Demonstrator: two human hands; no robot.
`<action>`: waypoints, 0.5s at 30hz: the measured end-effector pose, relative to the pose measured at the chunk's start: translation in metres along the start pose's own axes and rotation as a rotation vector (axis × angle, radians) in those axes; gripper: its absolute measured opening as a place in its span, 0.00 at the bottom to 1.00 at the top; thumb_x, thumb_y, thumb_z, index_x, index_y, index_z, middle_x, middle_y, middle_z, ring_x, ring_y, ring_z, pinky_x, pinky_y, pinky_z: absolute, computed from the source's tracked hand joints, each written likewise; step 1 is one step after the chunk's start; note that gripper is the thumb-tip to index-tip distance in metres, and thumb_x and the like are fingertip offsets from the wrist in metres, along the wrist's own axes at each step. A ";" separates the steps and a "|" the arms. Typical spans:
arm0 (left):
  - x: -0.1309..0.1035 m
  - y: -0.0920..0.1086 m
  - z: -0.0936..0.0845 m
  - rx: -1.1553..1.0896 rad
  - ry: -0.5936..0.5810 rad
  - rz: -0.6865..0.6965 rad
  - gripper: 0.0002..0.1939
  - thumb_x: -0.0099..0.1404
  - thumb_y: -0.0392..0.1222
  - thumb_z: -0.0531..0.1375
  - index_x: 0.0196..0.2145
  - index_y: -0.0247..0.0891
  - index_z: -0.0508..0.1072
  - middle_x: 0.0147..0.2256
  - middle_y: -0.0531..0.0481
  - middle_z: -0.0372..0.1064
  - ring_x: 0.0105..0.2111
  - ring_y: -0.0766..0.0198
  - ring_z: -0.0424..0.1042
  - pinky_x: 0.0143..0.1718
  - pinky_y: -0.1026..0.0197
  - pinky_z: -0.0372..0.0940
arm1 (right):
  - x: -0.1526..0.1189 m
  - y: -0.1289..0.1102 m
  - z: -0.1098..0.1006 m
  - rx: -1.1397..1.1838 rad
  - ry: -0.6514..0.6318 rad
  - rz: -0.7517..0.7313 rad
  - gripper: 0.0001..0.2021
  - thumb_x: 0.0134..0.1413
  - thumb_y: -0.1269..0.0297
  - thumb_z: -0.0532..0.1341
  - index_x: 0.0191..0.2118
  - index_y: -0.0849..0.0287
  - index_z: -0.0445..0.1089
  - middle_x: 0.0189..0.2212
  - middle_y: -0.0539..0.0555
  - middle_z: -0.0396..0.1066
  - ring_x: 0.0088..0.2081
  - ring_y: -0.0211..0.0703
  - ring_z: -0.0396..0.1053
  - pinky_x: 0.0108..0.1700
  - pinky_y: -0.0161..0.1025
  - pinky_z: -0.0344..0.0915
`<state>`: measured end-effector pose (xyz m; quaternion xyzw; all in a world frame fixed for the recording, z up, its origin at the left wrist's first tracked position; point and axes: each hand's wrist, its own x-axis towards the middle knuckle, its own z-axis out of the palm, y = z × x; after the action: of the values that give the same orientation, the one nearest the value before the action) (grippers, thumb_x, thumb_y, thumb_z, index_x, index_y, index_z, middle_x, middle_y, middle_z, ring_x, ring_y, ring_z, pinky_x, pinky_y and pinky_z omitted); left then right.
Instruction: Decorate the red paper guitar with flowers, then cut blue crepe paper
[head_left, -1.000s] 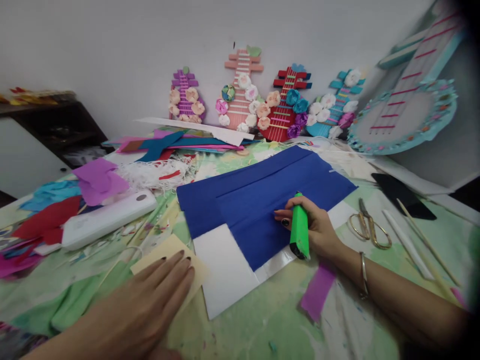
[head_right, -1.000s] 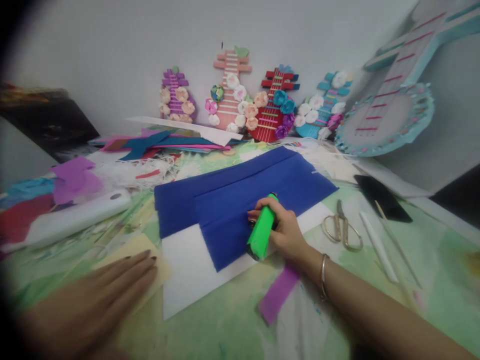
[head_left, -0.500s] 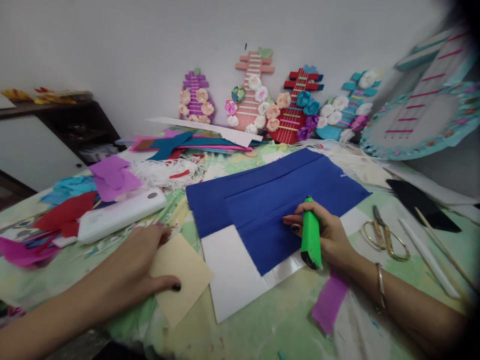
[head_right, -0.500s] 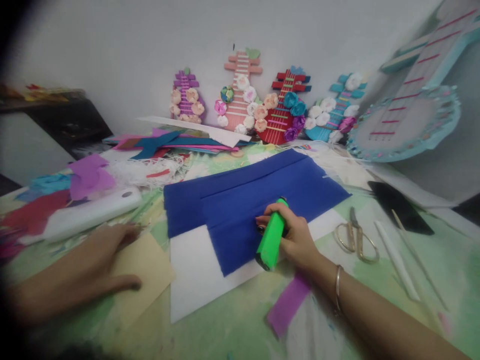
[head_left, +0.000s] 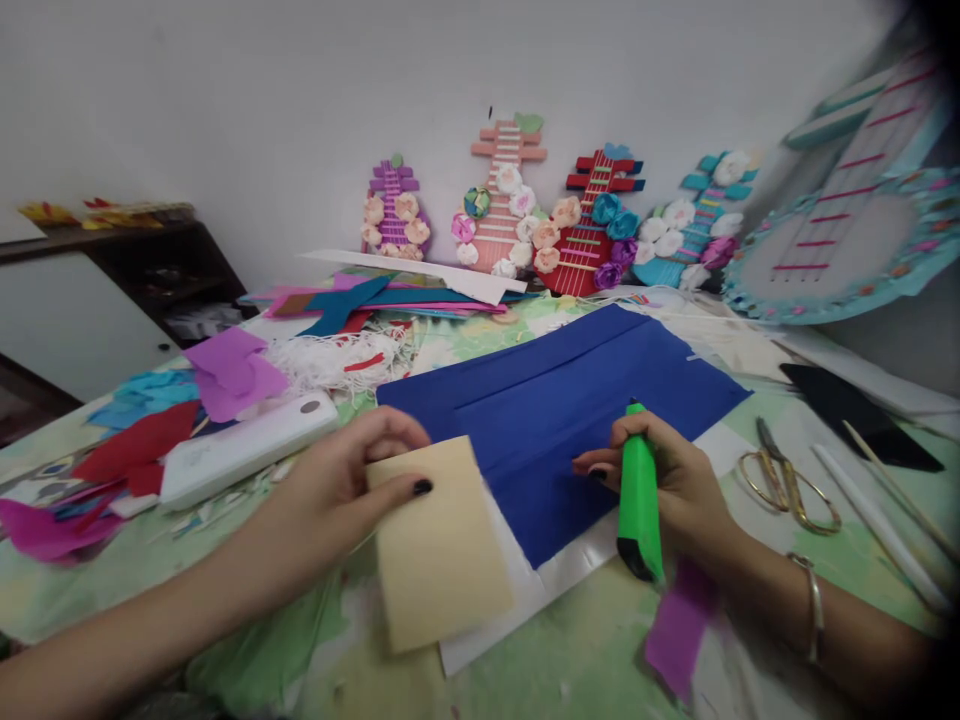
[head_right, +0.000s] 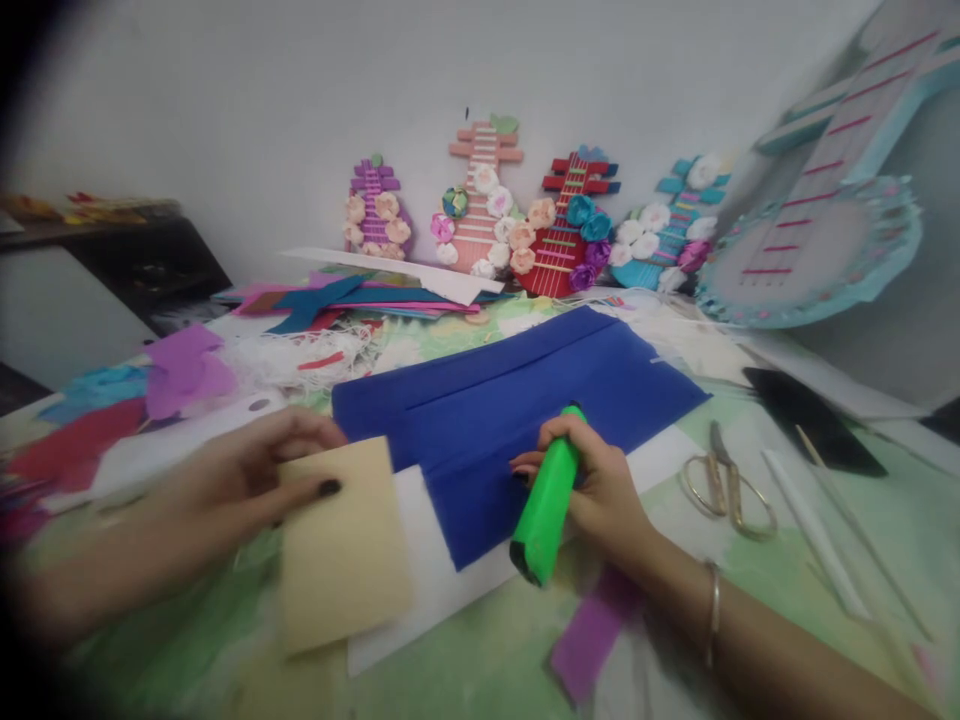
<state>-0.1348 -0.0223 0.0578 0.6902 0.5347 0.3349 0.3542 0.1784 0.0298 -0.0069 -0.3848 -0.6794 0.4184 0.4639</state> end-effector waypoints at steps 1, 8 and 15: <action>0.010 0.004 0.010 -0.023 -0.006 0.027 0.10 0.63 0.47 0.59 0.40 0.41 0.66 0.33 0.52 0.71 0.29 0.65 0.71 0.26 0.67 0.64 | -0.001 -0.006 0.003 0.021 -0.026 0.025 0.14 0.50 0.66 0.68 0.37 0.51 0.61 0.30 0.49 0.78 0.34 0.46 0.79 0.36 0.36 0.76; 0.066 0.000 0.064 -0.166 -0.079 0.082 0.08 0.62 0.40 0.58 0.40 0.39 0.66 0.29 0.53 0.71 0.27 0.66 0.70 0.23 0.66 0.62 | -0.002 -0.016 0.015 0.005 -0.061 0.180 0.15 0.46 0.64 0.69 0.35 0.53 0.61 0.23 0.47 0.73 0.24 0.42 0.73 0.24 0.34 0.70; 0.070 -0.020 0.045 0.229 -0.024 0.216 0.12 0.58 0.32 0.60 0.41 0.39 0.70 0.35 0.51 0.74 0.32 0.64 0.72 0.33 0.61 0.66 | 0.008 0.002 0.010 -0.215 -0.051 0.117 0.13 0.51 0.64 0.64 0.40 0.52 0.60 0.25 0.45 0.66 0.23 0.38 0.68 0.25 0.34 0.67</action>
<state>-0.0930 0.0435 0.0232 0.7835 0.4878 0.2995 0.2417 0.1671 0.0357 -0.0091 -0.4603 -0.7084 0.3792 0.3775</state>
